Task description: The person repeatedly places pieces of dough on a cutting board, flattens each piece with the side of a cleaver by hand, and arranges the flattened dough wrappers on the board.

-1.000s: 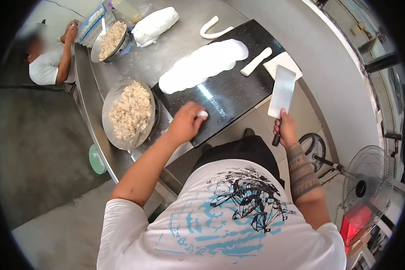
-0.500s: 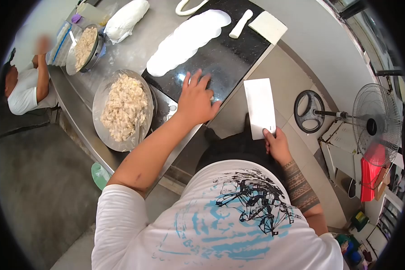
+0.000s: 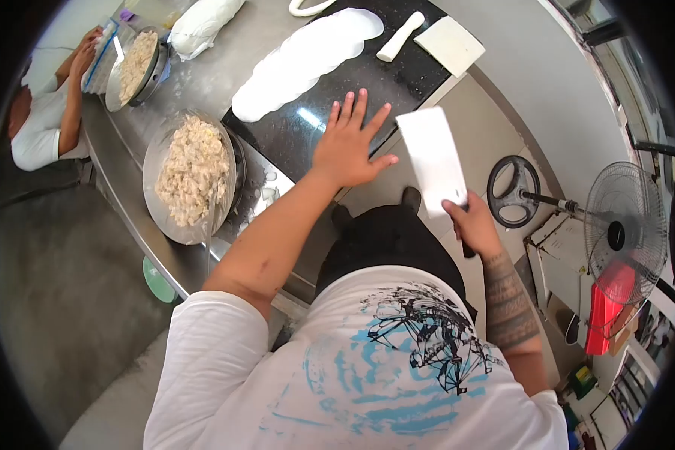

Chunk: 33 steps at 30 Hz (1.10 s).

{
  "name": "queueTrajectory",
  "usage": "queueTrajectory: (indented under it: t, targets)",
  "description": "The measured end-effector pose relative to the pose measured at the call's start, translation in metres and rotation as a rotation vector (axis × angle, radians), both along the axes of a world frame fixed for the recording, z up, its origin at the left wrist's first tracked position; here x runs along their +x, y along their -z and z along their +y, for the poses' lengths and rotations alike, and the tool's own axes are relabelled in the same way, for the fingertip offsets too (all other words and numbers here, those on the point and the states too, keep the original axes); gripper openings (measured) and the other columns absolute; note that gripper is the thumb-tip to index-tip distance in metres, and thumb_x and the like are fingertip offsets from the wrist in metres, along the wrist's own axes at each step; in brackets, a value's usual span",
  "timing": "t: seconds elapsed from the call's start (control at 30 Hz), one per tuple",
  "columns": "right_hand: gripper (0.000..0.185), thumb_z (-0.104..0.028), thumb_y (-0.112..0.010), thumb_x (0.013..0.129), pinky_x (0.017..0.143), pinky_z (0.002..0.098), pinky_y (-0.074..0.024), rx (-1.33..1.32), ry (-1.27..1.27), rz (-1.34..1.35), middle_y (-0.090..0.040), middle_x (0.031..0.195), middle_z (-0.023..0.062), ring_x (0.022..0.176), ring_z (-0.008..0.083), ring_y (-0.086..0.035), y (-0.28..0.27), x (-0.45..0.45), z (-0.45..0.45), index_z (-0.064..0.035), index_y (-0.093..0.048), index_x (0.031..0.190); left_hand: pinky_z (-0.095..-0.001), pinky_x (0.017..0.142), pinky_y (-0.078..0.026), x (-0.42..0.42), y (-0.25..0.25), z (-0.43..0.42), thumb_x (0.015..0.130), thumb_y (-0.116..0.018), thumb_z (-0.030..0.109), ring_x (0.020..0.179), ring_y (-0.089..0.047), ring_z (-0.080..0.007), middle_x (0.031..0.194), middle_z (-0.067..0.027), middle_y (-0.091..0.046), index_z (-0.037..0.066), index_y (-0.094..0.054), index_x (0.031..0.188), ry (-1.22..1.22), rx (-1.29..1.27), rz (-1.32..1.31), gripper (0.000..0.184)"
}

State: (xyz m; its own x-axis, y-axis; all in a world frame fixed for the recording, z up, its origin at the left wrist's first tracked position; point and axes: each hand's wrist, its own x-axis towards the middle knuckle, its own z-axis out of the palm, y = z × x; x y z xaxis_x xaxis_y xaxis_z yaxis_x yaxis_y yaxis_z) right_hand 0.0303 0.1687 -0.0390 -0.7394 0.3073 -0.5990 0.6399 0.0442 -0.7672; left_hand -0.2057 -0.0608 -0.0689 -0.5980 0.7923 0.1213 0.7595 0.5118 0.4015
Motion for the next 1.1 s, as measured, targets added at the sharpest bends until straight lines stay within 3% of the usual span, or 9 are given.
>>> queueTrajectory:
  t: [0.13,0.23,0.33,0.37,0.57,0.73,0.77,0.93,1.1]
  targets:
    - [0.044,-0.031,-0.083,0.093,0.068,0.0361,-0.056,0.064,-0.4,0.036,-0.073,0.086,0.0117,0.073,0.0214,-0.07,-0.01,-0.078,-0.002,0.0021,-0.07,0.119,-0.058,0.132,-0.017,-0.036,0.023,-0.024,0.104,-0.06,0.055,0.162,-0.021,-0.0502,0.176,-0.0297,-0.021,0.019,-0.032,0.171,-0.347,0.707,-0.524,0.081]
    - [0.047,-0.028,-0.085,0.091,0.078,0.0402,-0.0588,0.078,-0.673,0.226,-0.076,0.094,0.0152,0.083,0.0254,-0.075,0.02,-0.123,-0.022,0.004,-0.068,0.121,-0.0621,0.13,-0.018,-0.06,-0.018,-0.046,0.101,-0.065,0.052,0.162,-0.021,-0.0503,0.177,-0.0275,-0.021,0.023,-0.036,0.17,-0.29,0.105,0.087,0.081]
    - [0.052,-0.027,-0.087,0.089,0.091,0.0433,-0.0566,0.018,-0.817,0.218,-0.077,0.105,0.0199,0.099,0.0318,-0.075,0.038,-0.142,-0.042,0.0049,-0.067,0.125,-0.0637,0.129,-0.02,-0.056,-0.011,-0.053,0.097,-0.066,0.059,0.161,-0.026,-0.0503,0.176,-0.0261,-0.025,0.024,-0.041,0.168,0.287,-0.237,0.203,0.083]
    - [0.054,-0.027,-0.088,0.088,0.097,0.0445,-0.0555,-0.01,-0.841,0.173,-0.078,0.11,0.022,0.106,0.0349,-0.075,0.041,-0.146,-0.045,0.0049,-0.067,0.125,-0.0651,0.128,-0.022,-0.045,-0.007,-0.055,0.092,-0.067,0.065,0.159,-0.029,-0.0513,0.175,-0.0248,-0.027,0.027,-0.043,0.166,0.268,-0.195,0.144,0.087]
    - [0.059,-0.03,-0.089,0.085,0.097,0.047,-0.0554,0.02,-0.846,0.122,-0.075,0.111,0.0282,0.11,0.0431,-0.073,0.025,-0.099,-0.017,0.0051,-0.065,0.126,-0.0691,0.126,-0.022,0.01,-0.007,-0.026,0.09,-0.068,0.067,0.159,-0.027,-0.0508,0.176,-0.0232,-0.026,0.03,-0.039,0.168,0.171,-0.228,0.016,0.092]
    - [0.061,-0.032,-0.089,0.087,0.09,0.0499,-0.055,0.058,-0.858,0.012,-0.073,0.102,0.0292,0.103,0.0459,-0.073,0.022,-0.126,-0.009,0.0049,-0.06,0.125,-0.0727,0.126,-0.015,-0.017,-0.008,-0.011,0.095,-0.062,0.066,0.162,-0.02,-0.0505,0.178,-0.0222,-0.021,0.028,-0.034,0.17,0.123,-0.292,-0.016,0.089]
    - [0.063,-0.033,-0.089,0.087,0.088,0.0497,-0.0553,0.081,-0.868,0.018,-0.073,0.1,0.0299,0.101,0.0466,-0.073,0.022,-0.132,-0.011,0.0053,-0.058,0.126,-0.0759,0.122,-0.021,-0.025,-0.008,-0.012,0.094,-0.065,0.063,0.158,-0.027,-0.0504,0.175,-0.0231,-0.027,0.027,-0.037,0.169,0.119,-0.244,0.031,0.088]
    - [0.061,-0.033,-0.09,0.085,0.085,0.05,-0.0563,0.336,-0.812,0.275,-0.071,0.098,0.0312,0.096,0.0487,-0.072,0.024,-0.161,-0.012,0.0056,-0.06,0.123,-0.0758,0.122,-0.022,-0.075,0.001,-0.011,0.095,-0.061,0.065,0.157,-0.03,-0.0502,0.174,-0.0234,-0.029,0.029,-0.038,0.169,0.117,-0.183,0.241,0.085]
    - [0.058,-0.036,-0.09,0.081,0.087,0.0498,-0.0575,0.322,-0.69,0.131,-0.074,0.101,0.0281,0.098,0.0443,-0.074,-0.003,-0.18,-0.033,0.0056,-0.067,0.115,-0.0738,0.125,-0.019,-0.121,0.003,-0.01,0.097,-0.057,0.068,0.161,-0.024,-0.0478,0.176,-0.0211,-0.026,0.031,-0.034,0.17,0.252,-0.034,0.341,0.085]
